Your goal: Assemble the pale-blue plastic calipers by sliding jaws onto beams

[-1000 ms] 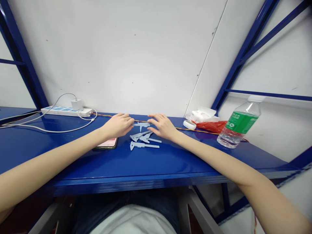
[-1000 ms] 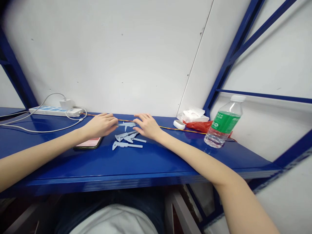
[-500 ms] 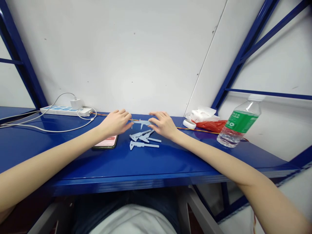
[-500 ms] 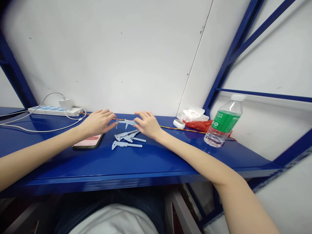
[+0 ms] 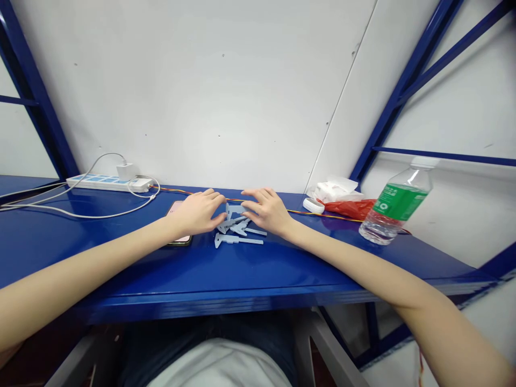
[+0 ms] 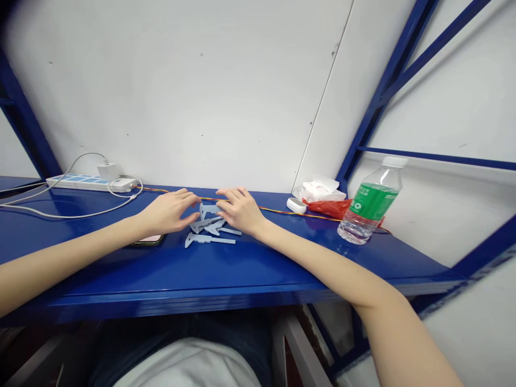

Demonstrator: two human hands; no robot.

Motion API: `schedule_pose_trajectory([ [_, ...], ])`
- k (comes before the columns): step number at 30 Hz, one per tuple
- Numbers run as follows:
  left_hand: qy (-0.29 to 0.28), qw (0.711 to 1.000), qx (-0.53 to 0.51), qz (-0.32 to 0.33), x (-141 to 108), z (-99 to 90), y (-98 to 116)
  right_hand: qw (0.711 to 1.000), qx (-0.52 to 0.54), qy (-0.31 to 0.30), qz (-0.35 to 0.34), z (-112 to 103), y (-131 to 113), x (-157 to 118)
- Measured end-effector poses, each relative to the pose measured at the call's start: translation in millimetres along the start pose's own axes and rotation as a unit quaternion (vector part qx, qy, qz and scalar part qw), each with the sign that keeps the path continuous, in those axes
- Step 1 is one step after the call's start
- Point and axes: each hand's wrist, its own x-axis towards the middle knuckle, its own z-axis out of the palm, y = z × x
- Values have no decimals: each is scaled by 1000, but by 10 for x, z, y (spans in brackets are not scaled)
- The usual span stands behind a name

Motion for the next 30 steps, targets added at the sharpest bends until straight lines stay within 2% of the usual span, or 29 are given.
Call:
schedule_pose_trajectory([
  [4, -51, 993, -72, -78, -15, -35, 104, 1000, -4, 13, -27, -11, -69, 14],
  [8, -61, 983, -121, -120, -14, -30, 173, 999, -5, 9, -33, -27, -123, 40],
  [14, -73, 976, -116, -168, 15, -46, 76, 999, -14, 20, -22, -38, -59, 50],
  [18, -28, 986, -51, -159, 27, -38, -132, 999, -18, -8, 26, 16, 74, -14],
  [21, -27, 990, -1, -142, 23, -26, -202, 998, -6, -20, 60, 49, 118, -47],
  [25, -65, 997, -44, -25, -3, -28, -59, 996, 44, -44, 64, 28, 49, -17],
  [28, -80, 996, -43, -18, -19, -28, 47, 983, 134, -98, 76, 1, 17, 19],
  [30, -79, 995, -46, -33, -21, -14, 45, 960, 205, -159, 105, -7, 42, 27],
])
